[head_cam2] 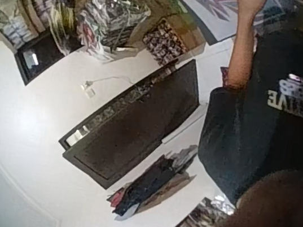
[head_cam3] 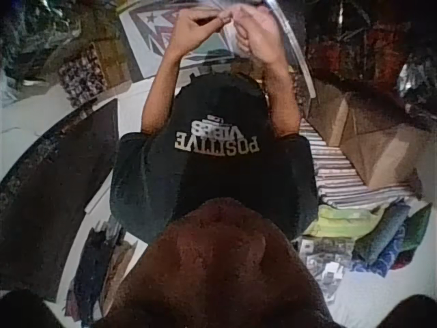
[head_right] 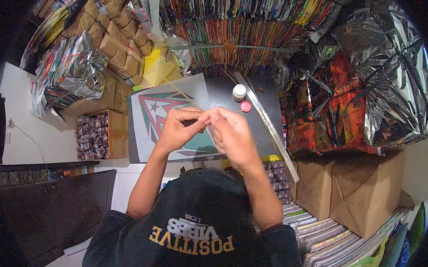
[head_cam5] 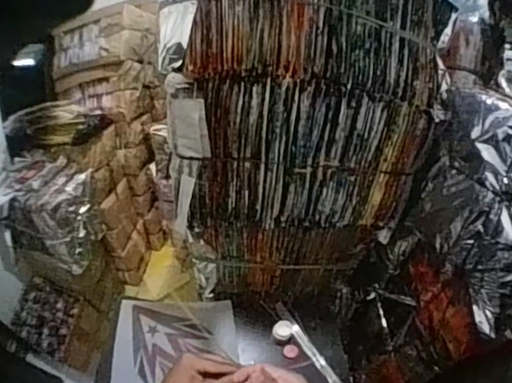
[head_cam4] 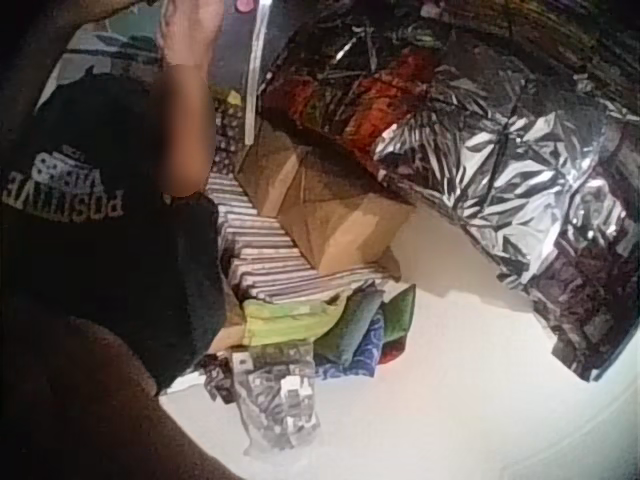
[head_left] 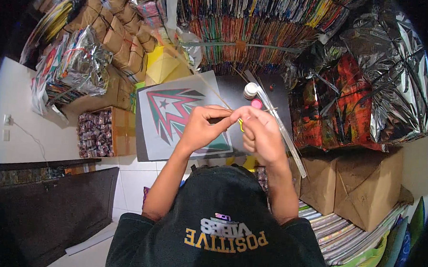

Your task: The person selects a printed kite sheet and places it on a table. They then break two wooden sticks to size and tie them together with string to form a cross-shaped frame structure.

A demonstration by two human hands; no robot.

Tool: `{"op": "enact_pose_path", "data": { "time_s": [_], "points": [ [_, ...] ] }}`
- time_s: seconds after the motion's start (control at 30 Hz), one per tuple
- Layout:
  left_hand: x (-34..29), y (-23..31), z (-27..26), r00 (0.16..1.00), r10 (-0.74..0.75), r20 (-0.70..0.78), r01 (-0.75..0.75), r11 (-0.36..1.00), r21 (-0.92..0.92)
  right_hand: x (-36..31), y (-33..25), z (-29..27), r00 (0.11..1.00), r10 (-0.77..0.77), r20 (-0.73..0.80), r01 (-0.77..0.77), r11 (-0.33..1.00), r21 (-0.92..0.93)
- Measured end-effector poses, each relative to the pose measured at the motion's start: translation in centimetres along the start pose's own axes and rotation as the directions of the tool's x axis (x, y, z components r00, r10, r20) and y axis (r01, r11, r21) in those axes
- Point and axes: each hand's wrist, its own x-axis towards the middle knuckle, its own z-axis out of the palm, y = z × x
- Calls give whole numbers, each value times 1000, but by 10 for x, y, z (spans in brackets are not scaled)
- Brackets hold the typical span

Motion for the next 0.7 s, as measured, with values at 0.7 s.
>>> {"op": "enact_pose_path", "data": {
  "time_s": [0.7],
  "points": [
    [30,33,-73,940,25,341,-227,793,566,-21,-101,-43,918,-395,34,165,304,-938]
  ]
}}
